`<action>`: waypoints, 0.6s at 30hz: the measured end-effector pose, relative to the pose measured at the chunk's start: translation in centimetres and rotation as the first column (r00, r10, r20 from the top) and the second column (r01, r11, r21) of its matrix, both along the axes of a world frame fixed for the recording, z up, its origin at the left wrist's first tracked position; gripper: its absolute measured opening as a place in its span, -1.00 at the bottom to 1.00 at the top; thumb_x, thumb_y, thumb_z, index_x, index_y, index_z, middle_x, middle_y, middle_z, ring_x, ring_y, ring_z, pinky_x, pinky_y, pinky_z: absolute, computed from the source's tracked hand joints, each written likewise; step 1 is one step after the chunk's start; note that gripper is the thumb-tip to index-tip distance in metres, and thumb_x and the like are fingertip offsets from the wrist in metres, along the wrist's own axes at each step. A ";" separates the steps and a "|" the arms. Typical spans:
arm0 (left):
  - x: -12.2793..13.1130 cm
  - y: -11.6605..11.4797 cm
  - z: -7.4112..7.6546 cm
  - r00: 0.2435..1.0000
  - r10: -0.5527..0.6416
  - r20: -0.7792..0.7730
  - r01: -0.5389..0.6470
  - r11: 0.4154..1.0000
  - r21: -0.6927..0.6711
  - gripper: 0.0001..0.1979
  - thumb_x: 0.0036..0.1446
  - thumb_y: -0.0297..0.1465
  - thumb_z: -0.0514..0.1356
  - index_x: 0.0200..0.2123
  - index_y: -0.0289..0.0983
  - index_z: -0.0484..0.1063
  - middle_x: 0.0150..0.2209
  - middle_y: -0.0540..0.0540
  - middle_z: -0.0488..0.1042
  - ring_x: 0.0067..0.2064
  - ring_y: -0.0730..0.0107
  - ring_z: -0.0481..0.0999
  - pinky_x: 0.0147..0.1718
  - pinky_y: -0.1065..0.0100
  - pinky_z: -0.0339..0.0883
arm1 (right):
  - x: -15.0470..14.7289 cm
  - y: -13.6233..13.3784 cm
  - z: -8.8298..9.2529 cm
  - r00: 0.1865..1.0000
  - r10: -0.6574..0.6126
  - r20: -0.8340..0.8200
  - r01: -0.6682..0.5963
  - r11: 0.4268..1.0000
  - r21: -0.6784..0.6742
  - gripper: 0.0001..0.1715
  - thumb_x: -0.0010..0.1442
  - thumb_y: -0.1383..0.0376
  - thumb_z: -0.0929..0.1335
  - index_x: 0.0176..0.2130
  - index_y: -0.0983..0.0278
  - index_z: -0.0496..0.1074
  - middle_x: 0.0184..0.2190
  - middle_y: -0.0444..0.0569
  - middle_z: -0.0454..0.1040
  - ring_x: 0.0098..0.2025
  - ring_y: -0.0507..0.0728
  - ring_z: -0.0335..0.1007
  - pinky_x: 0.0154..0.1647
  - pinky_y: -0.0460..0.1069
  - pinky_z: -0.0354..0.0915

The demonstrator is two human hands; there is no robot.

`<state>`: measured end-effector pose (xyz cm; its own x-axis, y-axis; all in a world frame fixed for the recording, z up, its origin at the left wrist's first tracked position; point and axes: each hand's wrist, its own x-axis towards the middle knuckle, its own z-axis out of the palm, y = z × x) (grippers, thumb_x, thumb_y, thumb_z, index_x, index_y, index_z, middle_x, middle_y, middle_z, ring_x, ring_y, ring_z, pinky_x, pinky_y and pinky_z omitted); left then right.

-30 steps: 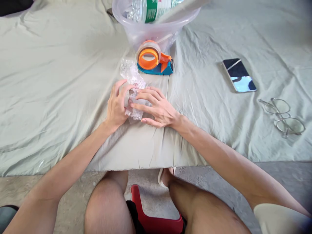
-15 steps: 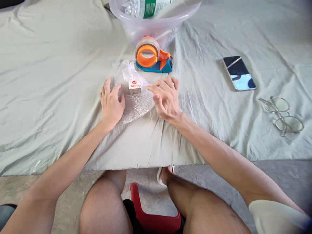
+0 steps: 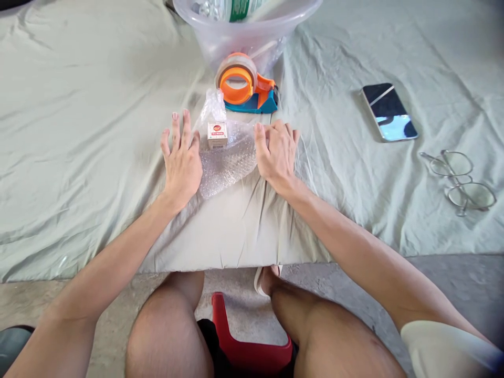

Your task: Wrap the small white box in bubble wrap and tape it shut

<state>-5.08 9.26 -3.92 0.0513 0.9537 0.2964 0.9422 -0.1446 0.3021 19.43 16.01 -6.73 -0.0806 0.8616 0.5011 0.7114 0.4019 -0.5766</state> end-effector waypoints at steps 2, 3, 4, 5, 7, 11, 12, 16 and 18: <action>0.1 -0.1 0.1 1.000 0.000 -0.018 0.001 1.000 0.021 -0.38 0.66 -0.48 -0.21 0.59 -0.14 0.32 0.82 -0.03 -0.11 0.85 0.03 -0.27 0.79 -0.47 -0.37 | 0.1 -0.1 0.3 0.996 0.080 0.025 -0.082 0.991 0.108 -0.30 0.72 -0.14 0.12 0.17 0.19 0.65 0.12 0.25 0.63 0.22 0.53 0.57 0.37 0.57 0.40; 0.2 -0.1 0.2 0.999 -0.011 -0.032 0.012 1.000 0.026 -0.37 0.67 -0.48 -0.24 0.60 -0.13 0.29 0.82 -0.01 -0.10 0.85 0.09 -0.29 0.79 -0.46 -0.38 | 0.1 -0.2 0.4 0.986 0.154 0.056 -0.161 0.973 0.163 -0.39 0.71 -0.04 0.15 0.21 0.17 0.63 0.16 0.24 0.64 0.26 0.51 0.56 0.39 0.53 0.41; 0.2 -0.1 0.4 0.999 -0.026 -0.048 0.027 0.999 0.022 -0.38 0.70 -0.47 -0.26 0.61 -0.13 0.26 0.82 0.01 -0.09 0.85 0.16 -0.30 0.80 -0.45 -0.38 | 0.0 -0.3 0.5 0.964 0.247 0.099 -0.262 0.944 0.201 -0.46 0.71 0.05 0.15 0.21 0.15 0.61 0.18 0.21 0.66 0.29 0.47 0.56 0.40 0.48 0.41; 0.3 -0.2 0.6 0.997 -0.040 -0.063 0.040 0.999 0.006 -0.39 0.72 -0.44 -0.29 0.61 -0.14 0.25 0.81 0.02 -0.08 0.84 0.21 -0.29 0.80 -0.44 -0.36 | 0.0 -0.3 0.6 0.926 0.345 0.151 -0.371 0.903 0.215 -0.49 0.70 0.13 0.14 0.21 0.13 0.61 0.19 0.18 0.68 0.30 0.43 0.57 0.41 0.44 0.42; 0.5 -0.2 1.0 0.995 -0.062 -0.080 0.057 0.997 -0.060 -0.38 0.72 -0.43 -0.31 0.61 -0.20 0.24 0.80 -0.01 -0.01 0.84 0.23 -0.23 0.81 -0.38 -0.26 | -0.2 -0.3 0.7 0.841 0.487 0.235 -0.530 0.829 0.180 -0.47 0.68 0.25 0.11 0.20 0.13 0.61 0.18 0.14 0.72 0.26 0.38 0.62 0.41 0.40 0.43; 0.6 0.2 1.3 0.995 -0.050 -0.088 0.036 0.987 -0.159 -0.32 0.59 -0.53 -0.20 0.63 -0.29 0.29 0.77 -0.07 0.11 0.83 0.19 -0.13 0.81 -0.23 -0.10 | -0.4 -0.2 0.7 0.848 0.466 0.251 -0.484 0.875 0.008 -0.50 0.64 0.25 0.19 0.33 0.25 0.55 0.32 0.23 0.69 0.34 0.41 0.62 0.46 0.40 0.44; 0.6 0.4 1.2 0.995 -0.027 -0.093 0.011 0.986 -0.165 -0.32 0.58 -0.51 -0.17 0.63 -0.29 0.31 0.77 -0.10 0.11 0.83 0.14 -0.11 0.80 -0.23 -0.09 | -0.4 -0.2 0.8 0.862 0.441 0.250 -0.447 0.894 -0.036 -0.47 0.63 0.22 0.21 0.39 0.28 0.52 0.39 0.25 0.65 0.40 0.43 0.59 0.47 0.39 0.44; 0.4 0.6 0.7 0.994 0.073 -0.086 -0.087 0.982 -0.170 -0.32 0.59 -0.36 -0.09 0.66 -0.37 0.30 0.74 -0.30 0.18 0.80 -0.11 0.04 0.76 -0.25 -0.03 | -0.4 -0.8 1.5 0.883 0.354 0.308 -0.326 0.935 -0.142 -0.35 0.71 0.08 0.20 0.54 0.29 0.42 0.59 0.24 0.47 0.54 0.48 0.46 0.54 0.42 0.39; 0.3 0.4 0.5 0.993 0.090 -0.079 -0.101 0.982 -0.160 -0.29 0.61 -0.29 -0.09 0.65 -0.45 0.29 0.71 -0.41 0.22 0.78 -0.23 0.08 0.75 -0.30 -0.03 | -0.5 -1.2 1.8 0.891 0.296 0.343 -0.262 0.954 -0.143 -0.32 0.73 0.02 0.17 0.55 0.26 0.43 0.61 0.23 0.44 0.55 0.49 0.42 0.56 0.42 0.37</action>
<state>-4.74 9.70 -3.42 -0.0269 0.9904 0.1355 0.9693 -0.0073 0.2459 18.89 14.86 -4.91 -0.4833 0.8172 0.3141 0.7420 0.5727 -0.3485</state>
